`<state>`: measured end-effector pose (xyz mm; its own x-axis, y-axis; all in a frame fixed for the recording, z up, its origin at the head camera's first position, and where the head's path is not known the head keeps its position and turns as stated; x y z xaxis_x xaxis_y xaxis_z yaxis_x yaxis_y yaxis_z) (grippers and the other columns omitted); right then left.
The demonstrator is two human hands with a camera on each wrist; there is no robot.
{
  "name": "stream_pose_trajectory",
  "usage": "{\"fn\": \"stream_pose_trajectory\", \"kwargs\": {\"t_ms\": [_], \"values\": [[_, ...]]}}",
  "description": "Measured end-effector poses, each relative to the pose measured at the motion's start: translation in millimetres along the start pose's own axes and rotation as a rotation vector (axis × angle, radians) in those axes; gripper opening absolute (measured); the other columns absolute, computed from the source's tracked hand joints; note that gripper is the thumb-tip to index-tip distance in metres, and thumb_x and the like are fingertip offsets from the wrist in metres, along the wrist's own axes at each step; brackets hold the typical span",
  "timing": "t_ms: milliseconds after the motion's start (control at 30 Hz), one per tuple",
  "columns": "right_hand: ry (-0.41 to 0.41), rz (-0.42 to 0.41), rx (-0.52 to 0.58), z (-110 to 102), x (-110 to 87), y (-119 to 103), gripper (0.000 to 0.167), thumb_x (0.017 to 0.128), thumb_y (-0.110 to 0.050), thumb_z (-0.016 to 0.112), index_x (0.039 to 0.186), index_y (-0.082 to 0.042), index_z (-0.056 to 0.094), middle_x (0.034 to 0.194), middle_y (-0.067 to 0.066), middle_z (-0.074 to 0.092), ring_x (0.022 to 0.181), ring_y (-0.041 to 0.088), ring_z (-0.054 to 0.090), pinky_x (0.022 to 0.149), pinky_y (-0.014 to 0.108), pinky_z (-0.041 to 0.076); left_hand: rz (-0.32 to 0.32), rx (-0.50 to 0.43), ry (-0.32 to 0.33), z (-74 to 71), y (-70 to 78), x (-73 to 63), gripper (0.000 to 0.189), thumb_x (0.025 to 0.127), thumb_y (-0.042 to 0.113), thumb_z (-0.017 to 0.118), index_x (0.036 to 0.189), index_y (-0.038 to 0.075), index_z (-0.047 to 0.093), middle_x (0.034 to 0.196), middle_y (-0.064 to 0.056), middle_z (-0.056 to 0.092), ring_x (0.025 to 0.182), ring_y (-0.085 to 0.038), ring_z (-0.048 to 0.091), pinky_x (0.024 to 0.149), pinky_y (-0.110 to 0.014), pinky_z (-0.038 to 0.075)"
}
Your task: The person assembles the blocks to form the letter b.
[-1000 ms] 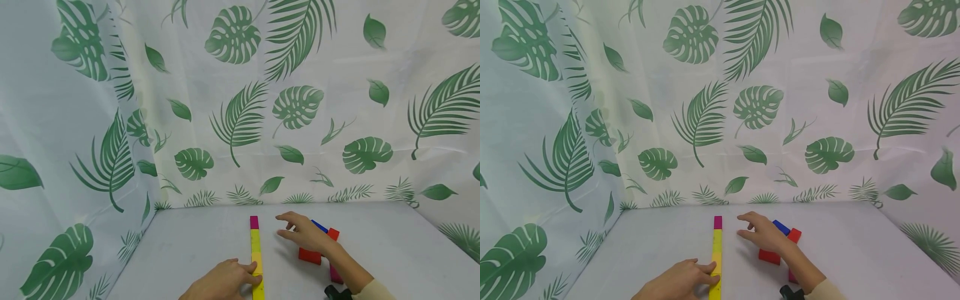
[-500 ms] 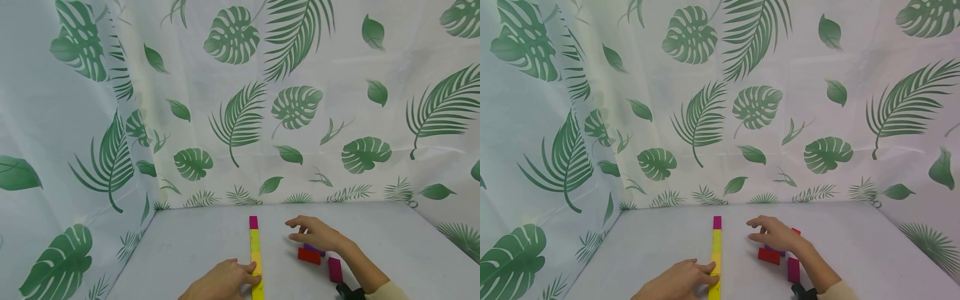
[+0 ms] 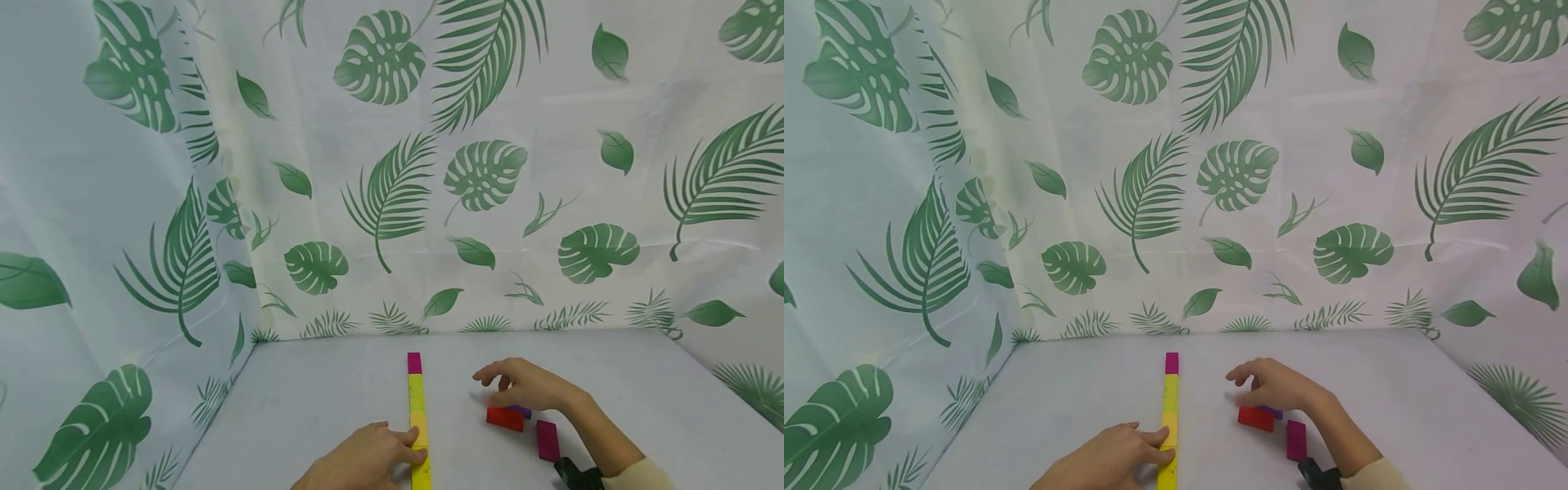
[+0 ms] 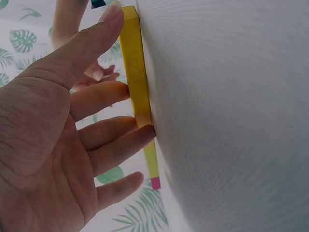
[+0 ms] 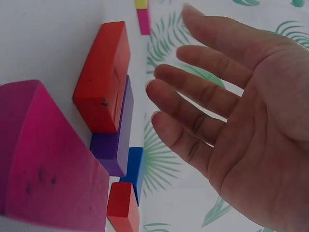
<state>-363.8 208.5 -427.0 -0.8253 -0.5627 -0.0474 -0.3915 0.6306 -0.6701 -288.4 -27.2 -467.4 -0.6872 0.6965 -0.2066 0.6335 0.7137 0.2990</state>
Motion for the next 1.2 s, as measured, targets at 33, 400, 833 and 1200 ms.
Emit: {"fn": "stream_pose_trajectory", "kwargs": {"t_ms": [33,400,833,1200], "values": [[-0.006,0.007,0.002,1,-0.3,1,0.043,0.093,-0.020,0.078,0.133,-0.008,0.070,0.121,0.013,0.071,0.101,0.025,0.061,0.072,0.025,0.057,0.004,0.006,0.001,0.1,0.4,0.1,0.058,0.084,0.062,0.079,0.138,0.046,0.064,0.147,0.013,0.061,0.128,-0.004,0.062,0.116,-0.050,0.046],[-0.044,0.032,-0.011,4,-3.7,10,0.042,0.085,-0.015,0.086,0.126,-0.012,0.074,0.112,0.007,0.073,0.095,0.024,0.063,0.069,0.026,0.059,0.006,0.020,0.010,-2.5,2.6,-2.9,0.059,0.083,0.060,0.080,0.138,0.045,0.065,0.148,0.012,0.060,0.129,-0.003,0.061,0.117,-0.048,0.045],[-0.080,0.082,-0.040,8,-7.0,14,0.037,0.078,0.000,0.086,0.110,-0.018,0.079,0.102,0.002,0.070,0.094,0.027,0.060,0.069,0.030,0.060,0.000,-0.018,0.007,-1.2,0.9,-2.4,0.057,0.084,0.059,0.080,0.137,0.046,0.065,0.147,0.014,0.060,0.129,-0.005,0.062,0.115,-0.051,0.047],[-0.053,0.038,-0.054,8,-4.6,7,0.036,0.075,0.009,0.084,0.104,-0.013,0.079,0.095,0.003,0.071,0.083,0.024,0.059,0.062,0.028,0.057,0.001,-0.021,0.000,-1.9,0.3,-2.4,0.057,0.084,0.060,0.079,0.138,0.046,0.064,0.147,0.014,0.060,0.128,-0.005,0.062,0.115,-0.050,0.047]]}}
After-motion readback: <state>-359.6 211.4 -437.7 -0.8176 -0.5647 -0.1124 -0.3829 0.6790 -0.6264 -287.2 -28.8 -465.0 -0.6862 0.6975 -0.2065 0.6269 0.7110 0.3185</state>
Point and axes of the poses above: each hand's wrist, its own x-axis towards the middle knuckle, its own z-axis out of the palm, y = z × x, the point moved 8 cm from there along x, towards the middle knuckle
